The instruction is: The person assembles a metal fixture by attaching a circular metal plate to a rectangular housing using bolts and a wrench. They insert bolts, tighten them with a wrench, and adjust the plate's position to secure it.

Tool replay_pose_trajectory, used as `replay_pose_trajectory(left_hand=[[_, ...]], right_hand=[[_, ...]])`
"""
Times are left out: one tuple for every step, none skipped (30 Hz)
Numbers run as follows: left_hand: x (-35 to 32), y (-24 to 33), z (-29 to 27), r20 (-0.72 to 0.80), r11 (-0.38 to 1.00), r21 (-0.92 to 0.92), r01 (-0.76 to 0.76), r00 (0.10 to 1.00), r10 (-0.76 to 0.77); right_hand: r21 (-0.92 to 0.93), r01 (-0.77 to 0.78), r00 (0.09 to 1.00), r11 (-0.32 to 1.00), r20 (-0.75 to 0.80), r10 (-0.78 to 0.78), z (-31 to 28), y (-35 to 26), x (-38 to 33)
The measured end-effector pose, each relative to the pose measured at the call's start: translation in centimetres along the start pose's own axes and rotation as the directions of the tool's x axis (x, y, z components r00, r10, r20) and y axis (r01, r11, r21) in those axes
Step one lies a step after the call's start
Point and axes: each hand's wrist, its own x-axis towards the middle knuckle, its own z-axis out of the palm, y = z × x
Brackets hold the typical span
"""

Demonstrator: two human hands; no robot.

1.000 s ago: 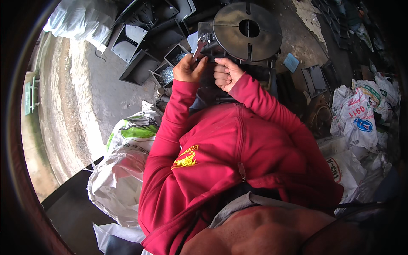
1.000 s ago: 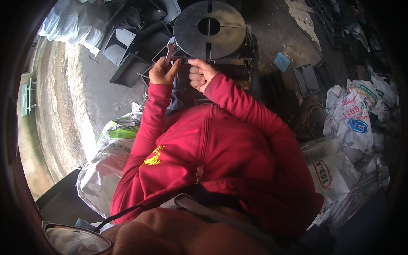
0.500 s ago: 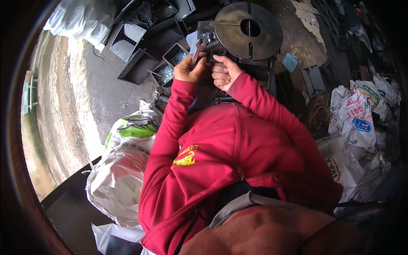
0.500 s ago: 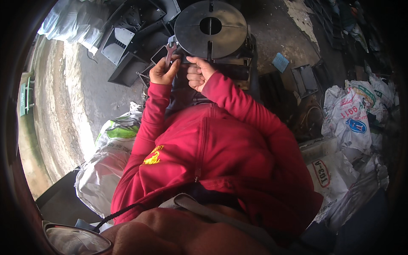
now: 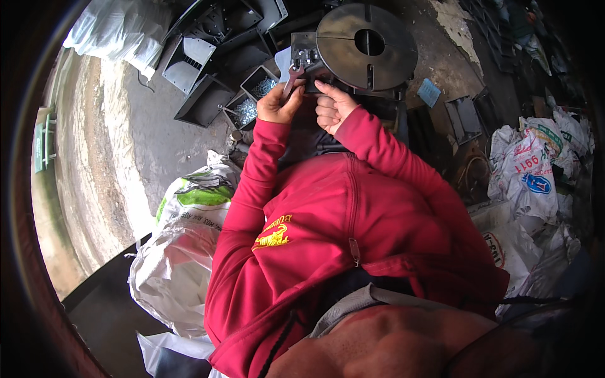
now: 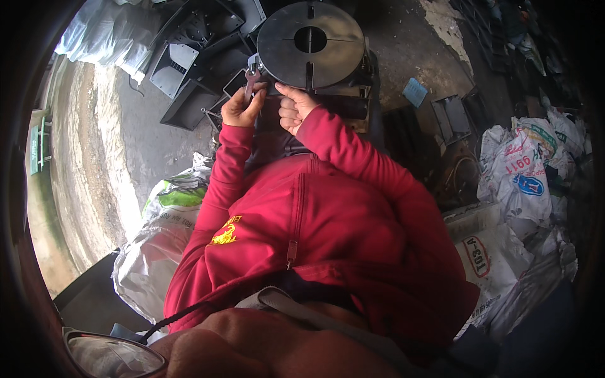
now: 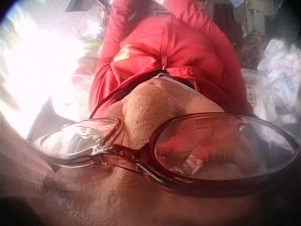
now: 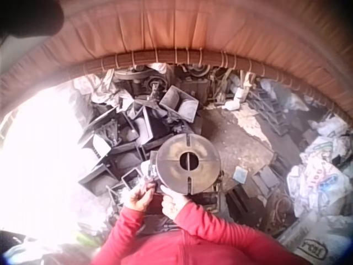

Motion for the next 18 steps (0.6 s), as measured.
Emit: replay_pose_trajectory(left_hand=[[0.0,-0.1,0.0,-0.004,1.0,0.013,-0.005,1.0,0.005],[0.0,-0.2,0.0,-0.007,1.0,0.025,-0.01,1.0,0.01],[0.1,-0.2,0.0,-0.009,0.999,0.037,-0.019,1.0,0.02],[0.2,-0.2,0.0,-0.015,0.999,0.035,-0.03,0.999,0.031],[0.1,-0.2,0.0,-0.021,0.999,0.033,-0.042,0.999,0.042],[0.1,-0.4,0.1,-0.022,0.998,0.026,-0.052,0.998,0.053],[0.1,-0.6,0.2,-0.022,0.999,0.021,-0.045,0.999,0.045],[0.1,-0.8,0.2,-0.022,0.999,0.016,-0.037,0.999,0.037],[0.1,-0.9,0.1,-0.028,1.0,0.013,-0.027,0.999,0.028],[0.1,-0.9,0.1,-0.014,0.999,0.004,-0.043,0.999,0.043],[0.2,-0.9,0.2,0.0,0.998,-0.005,-0.058,0.998,0.058],[0.2,-0.9,0.0,0.013,0.997,-0.009,-0.072,0.997,0.072],[0.1,-0.9,-0.1,0.006,0.997,-0.002,-0.078,0.997,0.078],[0.0,-0.8,-0.1,-0.001,0.997,0.004,-0.083,0.997,0.083],[0.2,-0.8,0.0,-0.003,0.996,0.005,-0.094,0.996,0.094],[0.2,-0.9,0.0,-0.002,0.997,-0.01,-0.071,0.997,0.071],[0.1,-1.2,-0.2,0.0,0.999,-0.024,-0.049,0.999,0.049],[0.0,-1.2,-0.1,0.003,0.999,-0.04,-0.025,1.0,0.025]], right_hand=[[-0.007,-0.038,0.999,0.999,-0.021,0.038,0.0,-0.3,-0.2],[-0.014,-0.077,0.996,0.997,-0.042,0.076,0.0,-0.7,-0.4],[-0.022,-0.111,0.992,0.994,-0.06,0.11,0.1,-1.2,-0.6],[-0.038,-0.179,0.983,0.983,0.028,0.18,0.1,-1.4,-1.0],[-0.017,-0.191,0.977,0.982,0.09,0.191,0.1,-1.3,-0.6],[0.006,-0.198,0.97,0.98,0.147,0.195,-0.1,-1.1,-0.1],[0.028,-0.207,0.959,0.978,0.205,0.197,-0.3,-0.7,0.4],[0.071,-0.084,0.985,0.994,0.155,0.072,-0.5,-0.1,0.7],[0.079,-0.067,0.99,0.995,0.126,0.056,-0.5,0.1,0.6],[0.088,-0.05,0.994,0.995,0.098,0.041,-0.6,0.2,0.5],[0.095,-0.032,0.997,0.995,0.069,0.026,-0.7,0.2,0.4],[0.097,-0.072,0.997,0.993,0.034,0.069,-0.3,-0.3,-0.2],[0.048,-0.045,0.999,0.998,-0.009,0.046,-0.3,-0.6,-0.4],[0.058,-0.096,0.995,0.994,0.015,0.095,-0.7,-0.8,-0.6],[0.065,-0.138,0.99,0.988,0.039,0.136,-0.9,-1.1,-0.7],[0.081,-0.194,0.979,0.978,0.084,0.187,-0.8,-1.1,-0.6],[0.094,-0.249,0.963,0.964,0.131,0.236,-0.6,-1.0,-0.3],[0.104,-0.304,0.943,0.947,0.176,0.283,-0.5,-0.8,0.0]])
